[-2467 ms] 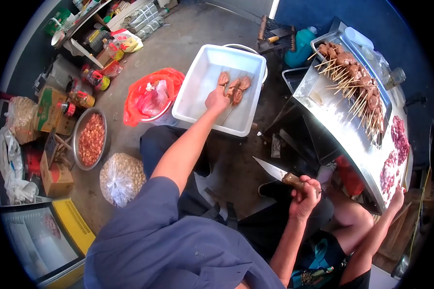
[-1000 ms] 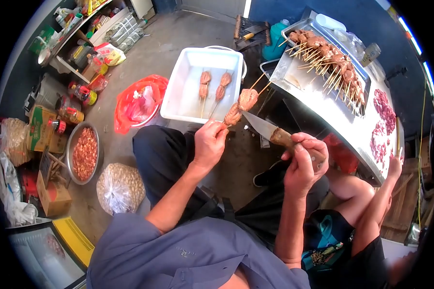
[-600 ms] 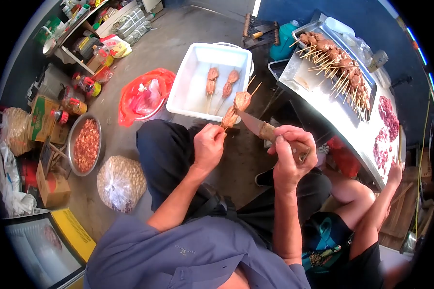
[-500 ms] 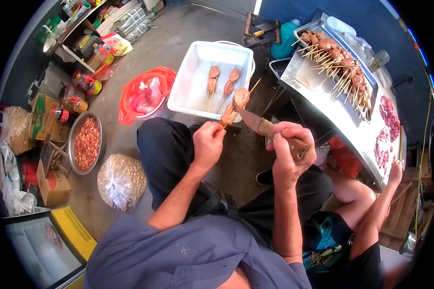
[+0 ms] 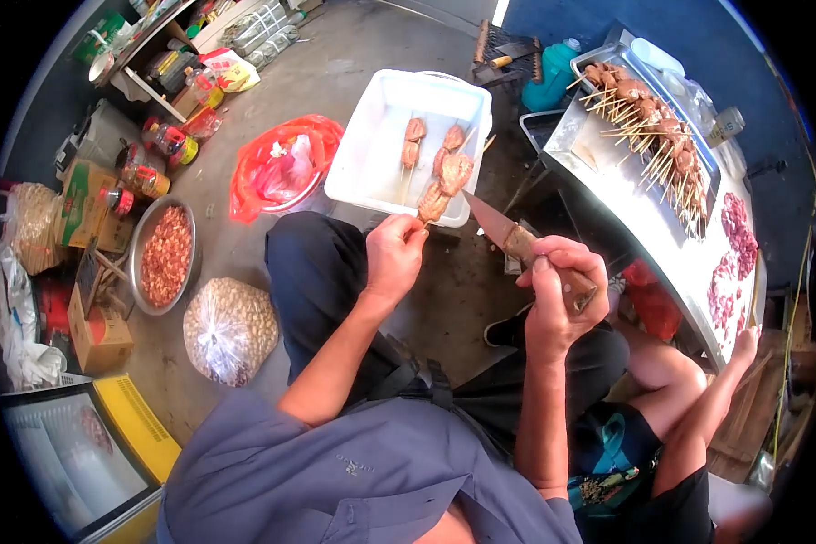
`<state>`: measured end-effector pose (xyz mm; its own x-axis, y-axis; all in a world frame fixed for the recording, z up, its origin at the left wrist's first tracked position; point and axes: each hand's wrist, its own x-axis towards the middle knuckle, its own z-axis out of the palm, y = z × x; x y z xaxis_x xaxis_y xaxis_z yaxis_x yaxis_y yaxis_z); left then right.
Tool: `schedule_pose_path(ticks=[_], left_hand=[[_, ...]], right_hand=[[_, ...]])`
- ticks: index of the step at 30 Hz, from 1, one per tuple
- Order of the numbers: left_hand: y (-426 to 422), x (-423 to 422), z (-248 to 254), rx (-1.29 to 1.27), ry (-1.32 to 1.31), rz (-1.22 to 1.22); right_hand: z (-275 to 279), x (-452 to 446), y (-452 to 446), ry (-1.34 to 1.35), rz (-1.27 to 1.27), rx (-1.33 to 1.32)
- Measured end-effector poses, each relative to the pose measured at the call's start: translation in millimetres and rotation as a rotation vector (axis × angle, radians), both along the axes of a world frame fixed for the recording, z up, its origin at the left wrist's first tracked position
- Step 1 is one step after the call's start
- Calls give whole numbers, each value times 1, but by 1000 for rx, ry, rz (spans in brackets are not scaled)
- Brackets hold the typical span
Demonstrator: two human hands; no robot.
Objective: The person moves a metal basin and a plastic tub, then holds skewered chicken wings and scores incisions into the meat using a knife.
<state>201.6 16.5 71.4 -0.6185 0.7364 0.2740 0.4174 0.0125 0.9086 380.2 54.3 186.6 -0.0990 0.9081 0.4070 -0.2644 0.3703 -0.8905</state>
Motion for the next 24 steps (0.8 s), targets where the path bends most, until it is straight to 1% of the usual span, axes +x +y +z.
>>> schedule_pose_path(ticks=[4, 10, 12, 16, 19, 22, 24], left_hand=[[-3, 3, 3, 5, 7, -18], [-8, 4, 0, -4, 72, -30], [-9, 8, -4, 37, 66, -27], [-13, 12, -2, 22, 111, -28], [-14, 21, -4, 26, 21, -34], [-14, 26, 3, 35, -32, -41], [-15, 25, 3, 30, -36, -25]], right_hand=[[-1, -4, -3, -11, 21, 35], [0, -5, -2, -21, 30, 20], [2, -7, -4, -55, 27, -12], [-9, -9, -3, -84, 1, 9], [-13, -16, -8, -87, -22, 72], [-22, -26, -5, -186, -95, 363], [-21, -28, -5, -229, -115, 403]])
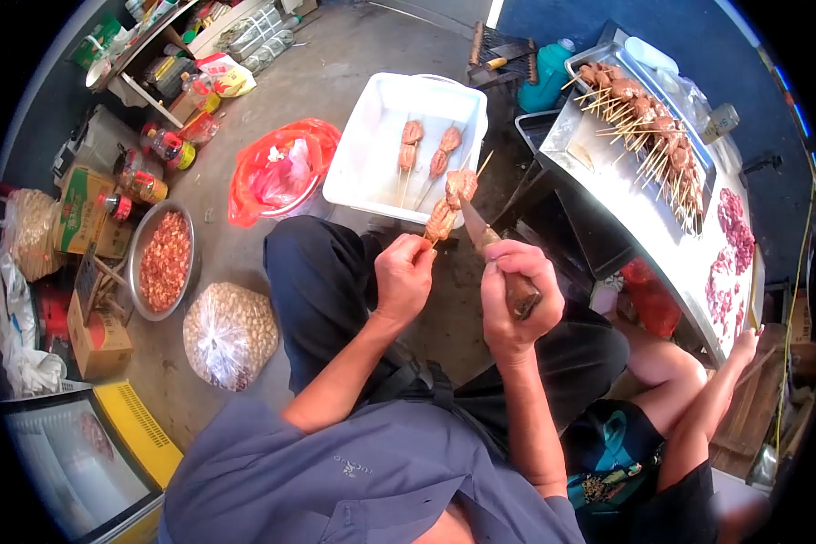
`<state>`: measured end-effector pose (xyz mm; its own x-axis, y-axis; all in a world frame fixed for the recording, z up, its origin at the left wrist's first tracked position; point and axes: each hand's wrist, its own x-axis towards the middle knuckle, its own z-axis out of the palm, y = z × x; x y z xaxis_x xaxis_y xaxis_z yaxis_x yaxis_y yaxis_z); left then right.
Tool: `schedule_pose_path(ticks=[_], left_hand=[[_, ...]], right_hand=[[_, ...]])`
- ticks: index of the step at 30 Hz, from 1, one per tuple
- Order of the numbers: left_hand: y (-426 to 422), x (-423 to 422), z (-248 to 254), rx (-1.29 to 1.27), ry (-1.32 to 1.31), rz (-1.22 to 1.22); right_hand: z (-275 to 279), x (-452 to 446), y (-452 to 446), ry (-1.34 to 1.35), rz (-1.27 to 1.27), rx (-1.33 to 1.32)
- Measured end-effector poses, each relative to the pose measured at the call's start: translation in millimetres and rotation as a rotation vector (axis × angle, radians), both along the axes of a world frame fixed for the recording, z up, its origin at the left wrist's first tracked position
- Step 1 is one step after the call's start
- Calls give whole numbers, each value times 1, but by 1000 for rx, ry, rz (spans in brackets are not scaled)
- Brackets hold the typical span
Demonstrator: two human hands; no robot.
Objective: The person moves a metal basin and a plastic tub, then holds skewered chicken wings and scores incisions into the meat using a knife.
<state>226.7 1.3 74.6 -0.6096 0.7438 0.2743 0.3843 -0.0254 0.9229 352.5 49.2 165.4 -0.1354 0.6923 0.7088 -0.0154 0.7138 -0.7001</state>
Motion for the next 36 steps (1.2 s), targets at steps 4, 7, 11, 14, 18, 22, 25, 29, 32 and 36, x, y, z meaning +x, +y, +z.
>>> schedule_pose_path(ticks=[4, 7, 11, 14, 18, 22, 25, 29, 32, 36], left_hand=[[-5, 2, -3, 5, 16, 12], [-6, 3, -2, -10, 19, 9], [-7, 6, 3, -19, -25, 7], [-8, 5, 1, -25, -19, 27], [-11, 5, -7, -36, 12, 38], [-6, -6, -8, -42, 51, 45], [0, -17, -16, -68, 61, 38], [11, -27, -18, -85, 131, 55], [13, -25, -18, -75, 131, 55], [14, -22, -15, -48, 154, 35]], right_hand=[[-9, -3, 1, 26, -11, -25], [-10, -7, -1, -33, -7, 48], [-9, -13, 0, -105, -35, 121], [-10, -15, 5, -91, -38, 123], [-12, -16, 7, -93, -44, 81], [-15, -13, 7, -18, -7, 28], [-7, -1, 1, 22, -24, -71], [4, 14, -17, 62, -8, -174], [4, 16, -24, 91, 27, -227], [4, 12, -26, 172, 84, -377]])
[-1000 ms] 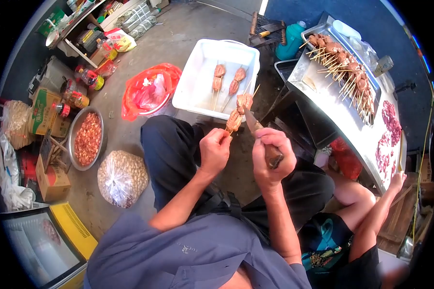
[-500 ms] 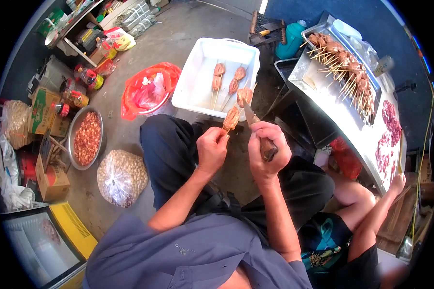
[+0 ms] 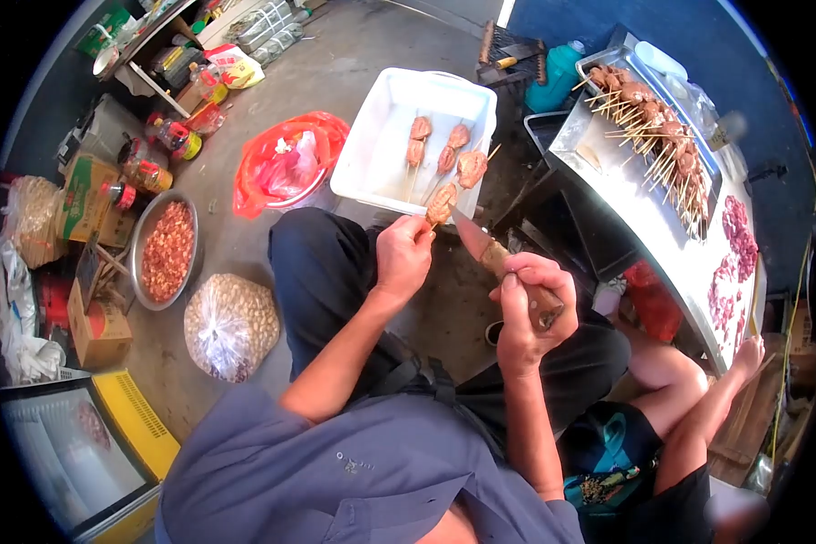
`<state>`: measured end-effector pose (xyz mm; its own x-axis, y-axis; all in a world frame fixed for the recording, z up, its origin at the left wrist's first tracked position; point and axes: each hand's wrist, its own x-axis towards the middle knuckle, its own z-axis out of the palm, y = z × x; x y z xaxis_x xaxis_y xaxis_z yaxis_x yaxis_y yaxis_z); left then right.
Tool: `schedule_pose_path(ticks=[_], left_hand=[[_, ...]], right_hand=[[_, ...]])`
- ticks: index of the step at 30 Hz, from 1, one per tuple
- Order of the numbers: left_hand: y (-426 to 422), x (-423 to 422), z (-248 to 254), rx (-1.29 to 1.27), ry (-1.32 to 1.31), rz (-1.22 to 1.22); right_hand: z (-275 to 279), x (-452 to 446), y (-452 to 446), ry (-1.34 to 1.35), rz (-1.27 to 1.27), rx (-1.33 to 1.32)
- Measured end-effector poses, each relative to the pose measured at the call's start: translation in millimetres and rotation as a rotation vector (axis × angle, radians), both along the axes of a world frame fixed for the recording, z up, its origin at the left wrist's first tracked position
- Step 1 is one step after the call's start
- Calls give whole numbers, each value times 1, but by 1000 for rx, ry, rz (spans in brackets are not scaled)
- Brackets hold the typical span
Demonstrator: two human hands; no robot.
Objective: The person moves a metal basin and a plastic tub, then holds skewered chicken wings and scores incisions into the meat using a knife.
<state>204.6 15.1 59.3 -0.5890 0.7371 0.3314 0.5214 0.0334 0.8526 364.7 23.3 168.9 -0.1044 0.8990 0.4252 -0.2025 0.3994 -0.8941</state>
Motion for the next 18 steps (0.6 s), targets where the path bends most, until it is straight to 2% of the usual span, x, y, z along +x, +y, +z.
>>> schedule_pose_path(ticks=[4, 9, 13, 16, 18], left_hand=[[1, 1, 2, 52, 2, -12], [0, 11, 3, 68, 1, -20], [-4, 14, 5, 37, -11, -21], [-8, 19, 5, 36, -45, -23], [-9, 20, 8, 44, -63, -22]], right_hand=[[-3, -3, 3, 13, 12, -116], [-23, -9, 14, -110, -15, 120], [-24, -19, 25, -96, -36, 135], [-25, -20, 41, -54, -14, -10], [-22, -23, 52, -48, -14, -19]])
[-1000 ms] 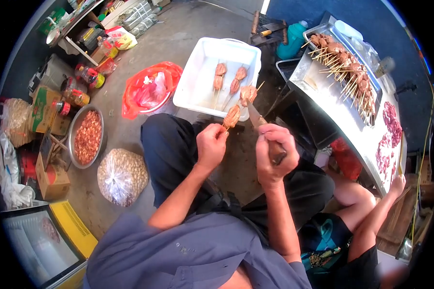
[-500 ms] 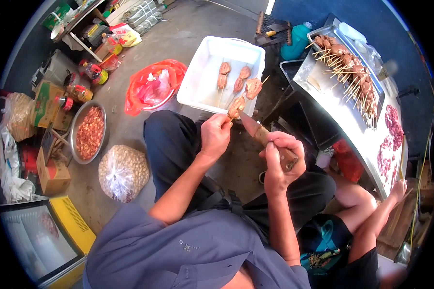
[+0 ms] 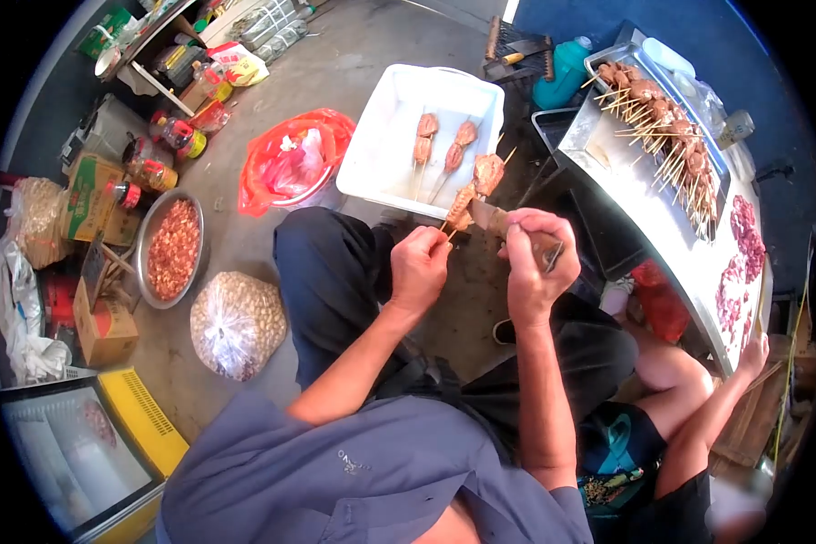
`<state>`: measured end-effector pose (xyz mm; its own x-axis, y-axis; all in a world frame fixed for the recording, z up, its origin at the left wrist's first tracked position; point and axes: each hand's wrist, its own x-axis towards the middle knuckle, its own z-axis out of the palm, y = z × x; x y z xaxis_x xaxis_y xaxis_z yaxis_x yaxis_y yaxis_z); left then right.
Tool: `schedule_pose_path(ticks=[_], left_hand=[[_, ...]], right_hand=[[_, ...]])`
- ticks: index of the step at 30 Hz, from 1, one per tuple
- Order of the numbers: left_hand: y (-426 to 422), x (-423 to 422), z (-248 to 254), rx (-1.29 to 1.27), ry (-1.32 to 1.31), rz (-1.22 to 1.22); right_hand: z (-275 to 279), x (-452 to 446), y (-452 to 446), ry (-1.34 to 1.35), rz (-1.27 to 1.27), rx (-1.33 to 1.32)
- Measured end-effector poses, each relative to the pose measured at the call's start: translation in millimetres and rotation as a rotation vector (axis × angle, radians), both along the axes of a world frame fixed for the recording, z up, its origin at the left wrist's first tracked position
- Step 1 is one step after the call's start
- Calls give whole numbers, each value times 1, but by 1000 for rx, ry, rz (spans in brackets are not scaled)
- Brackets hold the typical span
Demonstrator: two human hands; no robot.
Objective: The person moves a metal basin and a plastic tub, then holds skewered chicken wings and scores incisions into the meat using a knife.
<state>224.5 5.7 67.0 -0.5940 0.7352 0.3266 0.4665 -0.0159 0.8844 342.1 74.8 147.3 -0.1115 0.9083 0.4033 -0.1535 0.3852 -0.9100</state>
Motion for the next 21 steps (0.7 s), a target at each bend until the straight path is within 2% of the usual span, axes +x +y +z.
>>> schedule_pose_path(ticks=[6, 10, 14, 15, 21], left_hand=[[4, -3, -5, -24, -12, 8], [23, -22, -15, -69, -87, 38], [67, -53, -23, -187, 68, 140], [84, -62, -27, -228, -38, 159], [177, -104, -74, -285, 21, 205]], right_hand=[[4, 0, 16, 79, 13, -200], [5, 10, 22, 104, 18, -193], [12, 29, 20, 184, 1, -201], [9, 35, 19, 208, -4, -210], [-20, 65, 7, 269, -55, -343]])
